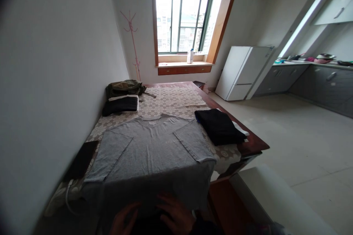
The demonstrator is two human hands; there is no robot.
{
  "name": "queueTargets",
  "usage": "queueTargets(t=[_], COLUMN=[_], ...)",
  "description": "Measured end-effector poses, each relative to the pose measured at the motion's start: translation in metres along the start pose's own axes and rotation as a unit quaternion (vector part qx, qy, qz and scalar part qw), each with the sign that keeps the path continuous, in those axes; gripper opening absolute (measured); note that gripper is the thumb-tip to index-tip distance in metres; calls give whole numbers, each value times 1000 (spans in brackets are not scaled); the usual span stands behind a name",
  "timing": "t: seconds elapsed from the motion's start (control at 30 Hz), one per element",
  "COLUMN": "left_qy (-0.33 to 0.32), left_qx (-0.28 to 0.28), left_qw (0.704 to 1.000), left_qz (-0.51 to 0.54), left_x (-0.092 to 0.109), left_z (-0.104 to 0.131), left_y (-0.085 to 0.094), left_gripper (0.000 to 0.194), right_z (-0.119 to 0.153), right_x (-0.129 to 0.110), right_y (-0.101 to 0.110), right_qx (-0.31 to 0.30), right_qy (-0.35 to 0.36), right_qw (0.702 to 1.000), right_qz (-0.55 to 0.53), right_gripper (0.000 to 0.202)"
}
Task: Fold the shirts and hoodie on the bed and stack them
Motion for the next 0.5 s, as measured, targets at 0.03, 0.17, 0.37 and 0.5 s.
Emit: queueTargets(t=[0.03, 0.17, 0.37, 0.5], left_qy=[31, 64, 80, 135], left_qx=[-15, -84, -79, -43], left_qw=[999, 986, 981, 979], left_qz=[33, 131, 158, 147], left_x=[-8, 4, 4, -33], left_z=[1, -20, -66, -54], left_y=[-2, -1, 6, 24], left_gripper=[34, 46, 56, 51], right_z=[2, -11, -33, -5], right_x=[9, 18, 21, 45], right_y=[3, 30, 74, 106], right_qx=[23, 100, 172, 247], right_qy=[-7, -23, -26, -49], right_qw=[999, 988, 968, 951], right_qz=[-23, -113, -182, -182], right_gripper=[44, 46, 57, 57])
Point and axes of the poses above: each hand's wrist, its own z-axis away from the middle knuckle, its own y-axis out of the back of the hand, x = y × z, the point moved 10 cm from there along -z, towards the middle knuckle, and after that the axes turned 15 degrees about -z, right-handed, at the moved point
